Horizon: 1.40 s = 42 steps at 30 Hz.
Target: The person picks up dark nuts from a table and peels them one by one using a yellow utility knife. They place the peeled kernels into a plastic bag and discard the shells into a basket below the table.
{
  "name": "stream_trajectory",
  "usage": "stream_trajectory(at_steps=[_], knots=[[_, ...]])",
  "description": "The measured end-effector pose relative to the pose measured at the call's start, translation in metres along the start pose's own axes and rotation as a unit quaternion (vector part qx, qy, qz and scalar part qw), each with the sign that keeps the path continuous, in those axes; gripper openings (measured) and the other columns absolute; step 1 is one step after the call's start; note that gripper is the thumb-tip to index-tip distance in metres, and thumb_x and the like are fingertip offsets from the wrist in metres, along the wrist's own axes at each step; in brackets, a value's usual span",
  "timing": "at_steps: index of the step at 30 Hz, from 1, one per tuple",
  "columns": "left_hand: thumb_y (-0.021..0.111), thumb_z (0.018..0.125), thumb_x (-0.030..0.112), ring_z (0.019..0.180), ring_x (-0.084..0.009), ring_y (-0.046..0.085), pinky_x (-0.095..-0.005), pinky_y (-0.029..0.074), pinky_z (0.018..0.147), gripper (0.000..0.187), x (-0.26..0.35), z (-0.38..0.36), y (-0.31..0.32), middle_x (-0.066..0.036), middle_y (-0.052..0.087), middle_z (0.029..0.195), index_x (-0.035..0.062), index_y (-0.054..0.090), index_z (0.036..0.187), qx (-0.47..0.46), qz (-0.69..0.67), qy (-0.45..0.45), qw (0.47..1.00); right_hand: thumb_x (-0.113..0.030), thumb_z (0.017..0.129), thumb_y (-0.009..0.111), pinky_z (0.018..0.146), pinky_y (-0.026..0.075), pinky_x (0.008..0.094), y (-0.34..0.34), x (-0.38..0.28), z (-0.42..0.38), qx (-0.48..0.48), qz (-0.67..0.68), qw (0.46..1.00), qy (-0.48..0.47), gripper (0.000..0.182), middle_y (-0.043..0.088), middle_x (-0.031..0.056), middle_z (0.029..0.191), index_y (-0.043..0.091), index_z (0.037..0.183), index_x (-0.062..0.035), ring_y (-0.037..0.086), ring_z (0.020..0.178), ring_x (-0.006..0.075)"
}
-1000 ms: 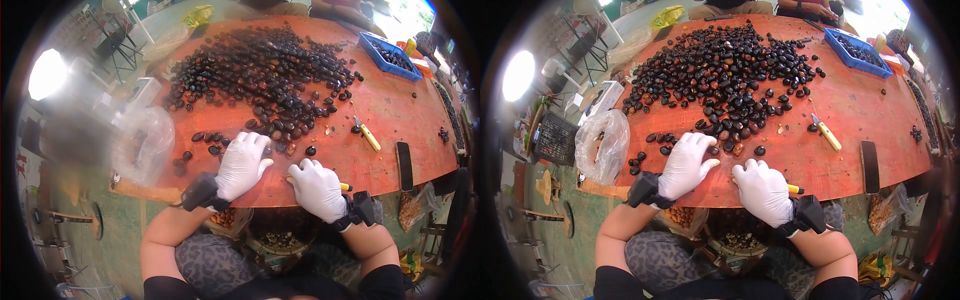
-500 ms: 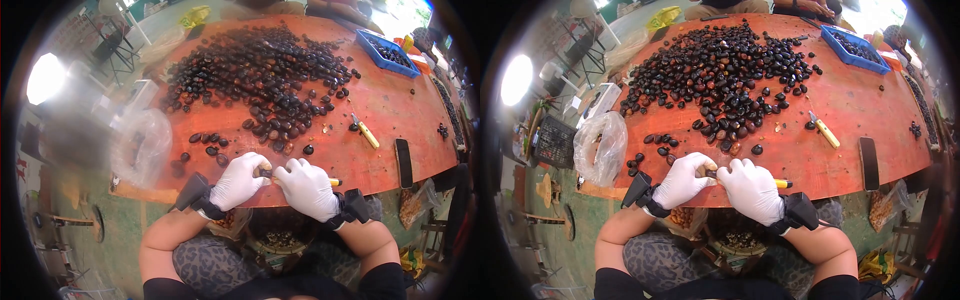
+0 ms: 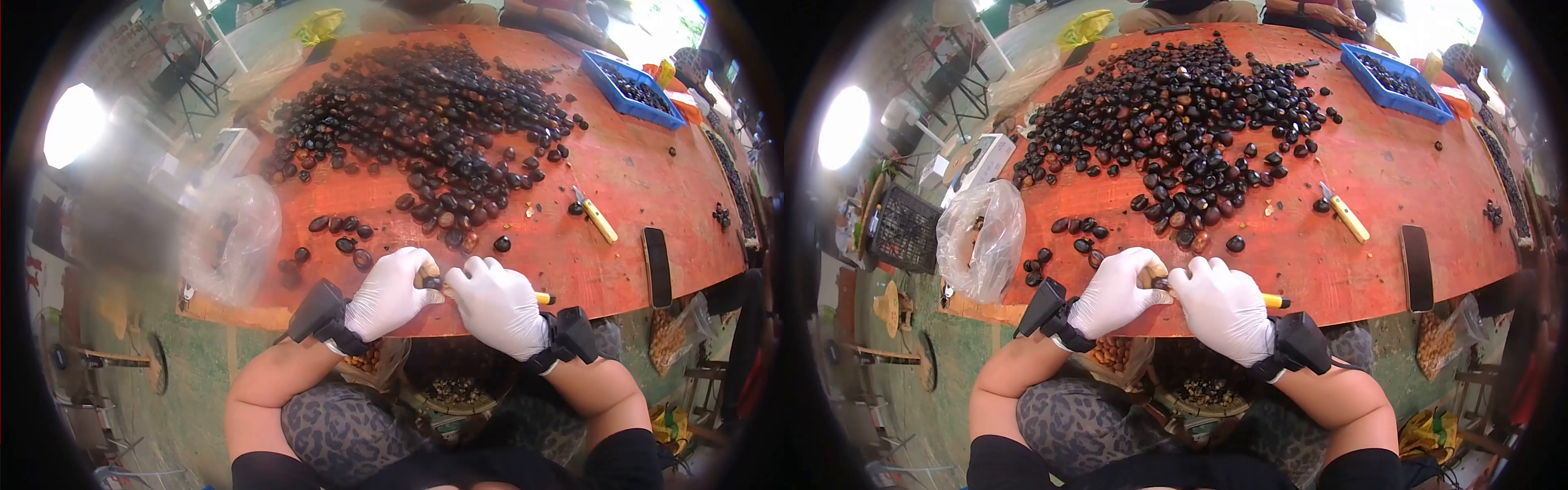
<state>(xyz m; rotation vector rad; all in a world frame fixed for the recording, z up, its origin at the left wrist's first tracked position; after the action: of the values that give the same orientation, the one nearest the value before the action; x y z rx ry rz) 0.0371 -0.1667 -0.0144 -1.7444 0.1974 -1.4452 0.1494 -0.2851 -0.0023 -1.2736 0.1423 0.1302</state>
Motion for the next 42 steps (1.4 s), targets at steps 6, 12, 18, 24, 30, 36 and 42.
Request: stream_trajectory(at_steps=[6,12,18,24,30,36,42], knots=[[0.084,0.075,0.013,0.071,-0.0231,0.064,-0.0347,0.053,0.069,0.028,-0.003,-0.001,0.001,-0.012,0.065,0.083,-0.0006,0.064,0.090,0.013,0.005,0.007,1.000,-0.014,0.083,0.064,0.058,0.053,0.0367,0.004,0.005,-0.009,-0.047,-0.027,0.998,0.039,0.010,0.059,0.0076,0.085,0.058,0.090,-0.0102,0.064,0.080,0.0246],[0.078,0.078,0.010,0.092,-0.0314,0.064,-0.0381,0.052,0.084,0.030,-0.007,-0.003,-0.021,-0.016,0.060,0.099,0.0007,0.063,0.102,0.013,0.124,0.010,0.992,-0.018,0.086,0.064,0.057,0.053,0.0376,0.000,0.011,-0.012,-0.035,-0.019,0.998,0.040,0.011,0.058,0.0091,0.085,0.057,0.089,-0.0101,0.063,0.078,0.0258],[0.072,0.082,0.012,0.107,-0.0371,0.058,-0.0441,0.048,0.094,0.036,-0.013,0.036,-0.047,-0.017,0.062,0.109,0.0025,0.058,0.114,0.127,0.170,0.042,0.976,-0.019,0.087,0.065,0.057,0.053,0.0383,0.001,0.013,-0.011,-0.039,-0.009,0.998,0.051,0.012,0.058,0.0094,0.084,0.057,0.089,-0.0100,0.064,0.079,0.0264],[0.064,0.085,0.003,0.103,-0.0387,0.058,-0.0463,0.049,0.089,0.030,-0.027,0.066,-0.035,-0.017,0.062,0.106,0.0041,0.059,0.115,0.184,0.239,0.081,0.950,-0.019,0.087,0.065,0.056,0.053,0.0386,0.001,0.012,-0.010,-0.032,-0.010,0.998,0.050,0.012,0.058,0.0095,0.085,0.057,0.089,-0.0099,0.064,0.079,0.0266],[0.063,0.088,0.002,0.096,-0.0379,0.062,-0.0429,0.052,0.086,0.022,-0.027,0.042,-0.042,-0.019,0.060,0.102,-0.0003,0.061,0.109,0.116,0.164,0.050,0.978,-0.019,0.086,0.065,0.056,0.053,0.0385,0.002,0.014,-0.013,-0.023,-0.002,0.998,0.050,0.013,0.057,0.0093,0.084,0.057,0.090,-0.0099,0.064,0.079,0.0264],[0.065,0.087,0.005,0.101,-0.0397,0.059,-0.0471,0.049,0.089,0.023,-0.027,0.046,-0.040,-0.020,0.060,0.105,0.0012,0.058,0.108,0.070,0.172,0.024,0.982,-0.020,0.086,0.065,0.055,0.053,0.0388,0.002,0.013,-0.011,-0.023,-0.013,0.999,0.048,0.013,0.057,0.0092,0.084,0.057,0.090,-0.0101,0.063,0.079,0.0267],[0.054,0.095,-0.006,0.111,-0.0164,0.062,-0.0319,0.049,0.099,0.031,-0.015,0.025,-0.026,-0.007,0.064,0.115,0.0002,0.057,0.125,0.002,-0.196,-0.009,0.981,-0.020,0.087,0.066,0.055,0.052,0.0401,-0.005,0.016,-0.014,0.001,0.022,0.998,0.055,0.014,0.057,0.0093,0.084,0.057,0.090,-0.0102,0.063,0.078,0.0280]])
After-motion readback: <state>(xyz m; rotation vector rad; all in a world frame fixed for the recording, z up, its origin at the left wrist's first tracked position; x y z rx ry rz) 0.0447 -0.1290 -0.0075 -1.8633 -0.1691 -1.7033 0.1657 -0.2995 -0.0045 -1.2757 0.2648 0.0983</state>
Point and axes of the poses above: each hand's wrist, its own z-axis towards the middle knuckle, its own y-axis out of the palm, x = y × z, the point moved 4 cm from there along z, towards the middle knuckle
